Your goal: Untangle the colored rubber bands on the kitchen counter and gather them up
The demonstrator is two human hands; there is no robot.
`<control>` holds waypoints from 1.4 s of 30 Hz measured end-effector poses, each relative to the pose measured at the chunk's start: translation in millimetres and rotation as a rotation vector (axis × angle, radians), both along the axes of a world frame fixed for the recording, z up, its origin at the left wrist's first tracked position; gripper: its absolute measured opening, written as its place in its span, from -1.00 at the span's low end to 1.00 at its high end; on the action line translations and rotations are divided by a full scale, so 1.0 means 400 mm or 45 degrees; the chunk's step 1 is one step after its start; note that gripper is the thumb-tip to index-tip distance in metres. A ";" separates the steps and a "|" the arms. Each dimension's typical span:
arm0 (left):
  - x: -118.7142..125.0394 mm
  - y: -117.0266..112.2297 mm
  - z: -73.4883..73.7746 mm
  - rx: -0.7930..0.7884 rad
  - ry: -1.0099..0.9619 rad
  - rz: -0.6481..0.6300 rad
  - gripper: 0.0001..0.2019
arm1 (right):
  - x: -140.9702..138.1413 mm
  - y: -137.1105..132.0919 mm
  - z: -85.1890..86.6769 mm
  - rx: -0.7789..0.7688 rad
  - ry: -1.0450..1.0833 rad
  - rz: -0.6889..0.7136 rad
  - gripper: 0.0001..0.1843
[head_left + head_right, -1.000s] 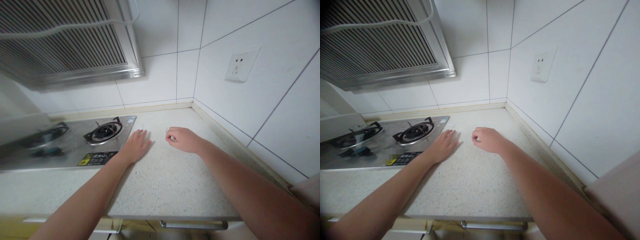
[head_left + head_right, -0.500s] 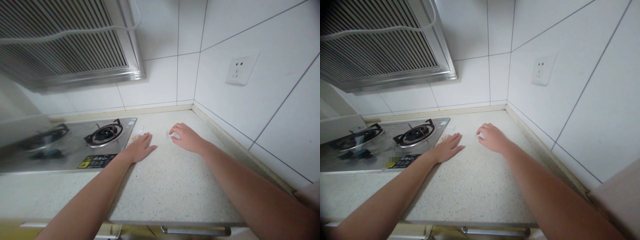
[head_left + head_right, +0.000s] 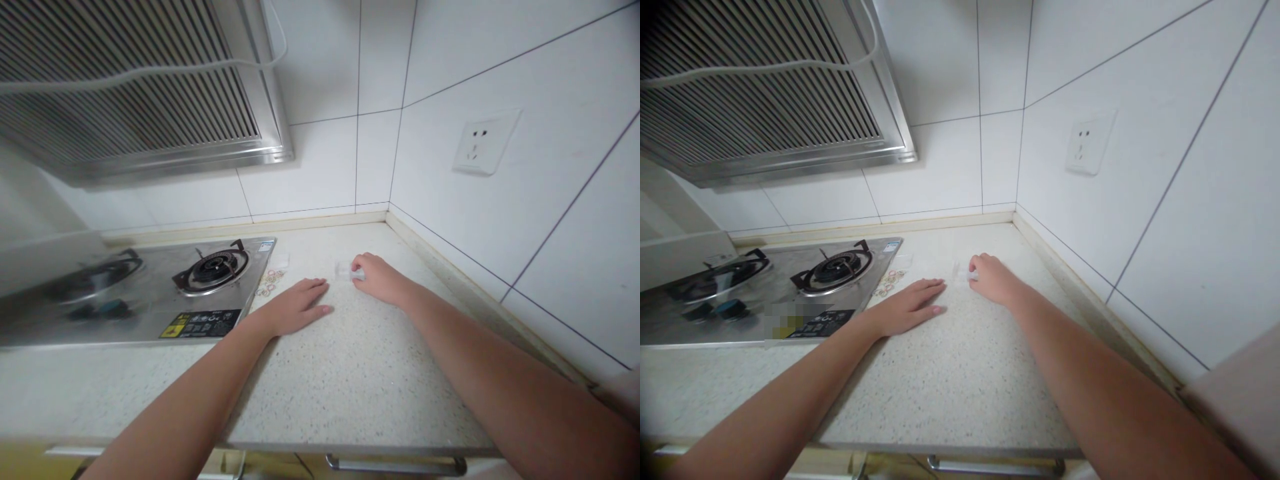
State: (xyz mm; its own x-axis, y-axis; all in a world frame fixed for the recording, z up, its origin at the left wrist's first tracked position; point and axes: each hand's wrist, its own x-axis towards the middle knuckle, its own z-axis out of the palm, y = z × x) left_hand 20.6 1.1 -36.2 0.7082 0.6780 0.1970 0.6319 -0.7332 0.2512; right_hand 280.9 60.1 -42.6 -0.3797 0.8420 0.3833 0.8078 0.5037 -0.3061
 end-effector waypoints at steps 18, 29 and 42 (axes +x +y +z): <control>-0.061 0.067 0.025 0.339 -0.344 0.373 -0.82 | -0.071 -0.073 0.035 0.071 0.412 0.439 -0.78; -0.236 0.138 0.054 0.296 -0.189 1.245 -0.71 | -0.038 -0.036 0.021 0.078 0.301 0.372 -0.85; -0.245 0.155 0.030 0.209 -0.119 1.044 -0.67 | -0.022 -0.032 0.025 0.007 0.249 0.351 -0.87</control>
State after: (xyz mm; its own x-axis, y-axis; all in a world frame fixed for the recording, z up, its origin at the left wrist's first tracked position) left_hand -77.4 63.1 -24.3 -0.0206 0.9282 0.3714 0.9623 -0.0824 0.2593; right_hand 272.1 47.3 -32.7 -0.5117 0.7158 0.4752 0.5675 0.6969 -0.4386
